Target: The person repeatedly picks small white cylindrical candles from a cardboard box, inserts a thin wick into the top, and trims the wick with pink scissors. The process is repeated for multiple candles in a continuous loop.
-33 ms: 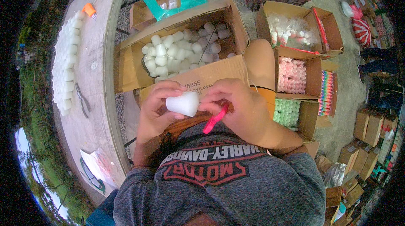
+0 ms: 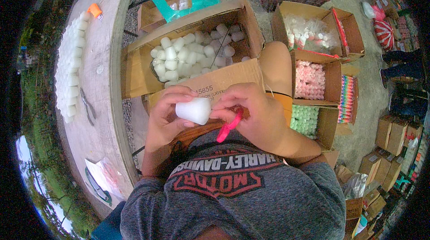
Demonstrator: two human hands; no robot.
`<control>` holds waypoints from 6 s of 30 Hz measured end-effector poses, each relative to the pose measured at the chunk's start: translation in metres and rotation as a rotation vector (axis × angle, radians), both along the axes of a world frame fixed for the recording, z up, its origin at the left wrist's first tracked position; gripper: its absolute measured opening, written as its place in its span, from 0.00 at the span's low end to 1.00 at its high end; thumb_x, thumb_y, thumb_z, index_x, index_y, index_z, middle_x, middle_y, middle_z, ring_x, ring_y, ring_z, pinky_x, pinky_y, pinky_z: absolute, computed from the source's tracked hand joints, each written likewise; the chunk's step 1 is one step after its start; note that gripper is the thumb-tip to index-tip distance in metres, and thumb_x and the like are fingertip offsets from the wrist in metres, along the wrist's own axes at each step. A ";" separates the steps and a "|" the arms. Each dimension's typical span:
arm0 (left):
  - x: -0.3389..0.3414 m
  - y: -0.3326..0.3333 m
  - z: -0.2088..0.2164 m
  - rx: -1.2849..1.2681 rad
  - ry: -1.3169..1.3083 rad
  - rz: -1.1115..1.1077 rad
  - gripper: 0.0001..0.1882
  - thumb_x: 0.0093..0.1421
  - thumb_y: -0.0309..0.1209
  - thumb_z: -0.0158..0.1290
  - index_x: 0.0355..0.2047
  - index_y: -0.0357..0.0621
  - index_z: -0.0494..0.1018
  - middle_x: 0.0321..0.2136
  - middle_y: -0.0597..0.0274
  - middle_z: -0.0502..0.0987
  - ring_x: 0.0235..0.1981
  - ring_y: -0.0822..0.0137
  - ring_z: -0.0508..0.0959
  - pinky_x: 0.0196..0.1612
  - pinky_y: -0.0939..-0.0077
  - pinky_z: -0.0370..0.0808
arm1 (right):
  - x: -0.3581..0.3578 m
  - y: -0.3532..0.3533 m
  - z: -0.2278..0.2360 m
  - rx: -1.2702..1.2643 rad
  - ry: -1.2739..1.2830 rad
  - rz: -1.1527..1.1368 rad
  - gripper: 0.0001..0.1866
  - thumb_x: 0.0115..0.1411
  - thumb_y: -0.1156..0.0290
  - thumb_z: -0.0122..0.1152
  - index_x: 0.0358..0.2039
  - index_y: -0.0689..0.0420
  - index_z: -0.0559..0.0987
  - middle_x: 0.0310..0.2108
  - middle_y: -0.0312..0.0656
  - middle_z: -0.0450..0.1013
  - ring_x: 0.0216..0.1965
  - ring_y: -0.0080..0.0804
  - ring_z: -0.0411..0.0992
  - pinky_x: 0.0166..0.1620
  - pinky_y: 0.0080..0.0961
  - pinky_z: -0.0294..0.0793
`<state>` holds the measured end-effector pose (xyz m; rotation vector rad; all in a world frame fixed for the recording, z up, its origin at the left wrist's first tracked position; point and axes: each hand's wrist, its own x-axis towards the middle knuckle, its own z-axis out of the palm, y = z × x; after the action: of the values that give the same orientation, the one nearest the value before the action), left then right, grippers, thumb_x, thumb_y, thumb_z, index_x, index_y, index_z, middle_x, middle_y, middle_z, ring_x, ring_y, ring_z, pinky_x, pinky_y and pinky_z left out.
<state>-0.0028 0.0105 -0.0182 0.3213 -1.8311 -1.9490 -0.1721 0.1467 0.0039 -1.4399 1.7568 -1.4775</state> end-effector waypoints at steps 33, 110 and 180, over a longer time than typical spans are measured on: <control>0.009 -0.018 -0.022 1.242 0.172 0.397 0.17 0.62 0.39 0.44 0.47 0.43 0.65 0.42 0.56 0.71 0.41 0.65 0.74 0.43 0.72 0.75 | -0.075 -0.198 -0.180 0.433 -1.016 -0.445 0.08 0.56 0.77 0.43 0.29 0.55 0.74 0.25 0.36 0.68 0.25 0.24 0.62 0.25 0.18 0.61; 0.017 -0.024 -0.013 0.904 0.313 0.686 0.19 0.63 0.38 0.44 0.51 0.42 0.61 0.47 0.54 0.69 0.46 0.63 0.71 0.44 0.74 0.72 | -0.054 -0.054 -0.003 0.065 0.049 -0.201 0.21 0.46 0.79 0.61 0.44 0.54 0.73 0.32 0.49 0.73 0.24 0.40 0.74 0.28 0.29 0.73; 0.007 0.002 -0.012 0.335 0.198 0.220 0.31 0.54 0.34 0.57 0.56 0.39 0.60 0.50 0.53 0.67 0.51 0.61 0.69 0.53 0.67 0.67 | 0.008 -0.029 0.009 -0.170 0.473 -0.023 0.14 0.39 0.72 0.68 0.31 0.50 0.81 0.27 0.33 0.69 0.32 0.34 0.66 0.36 0.30 0.63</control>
<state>0.0045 0.0121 -0.0301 0.3995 -1.2877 -2.0449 -0.1642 0.1174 0.0124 -1.9935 1.9497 -1.4052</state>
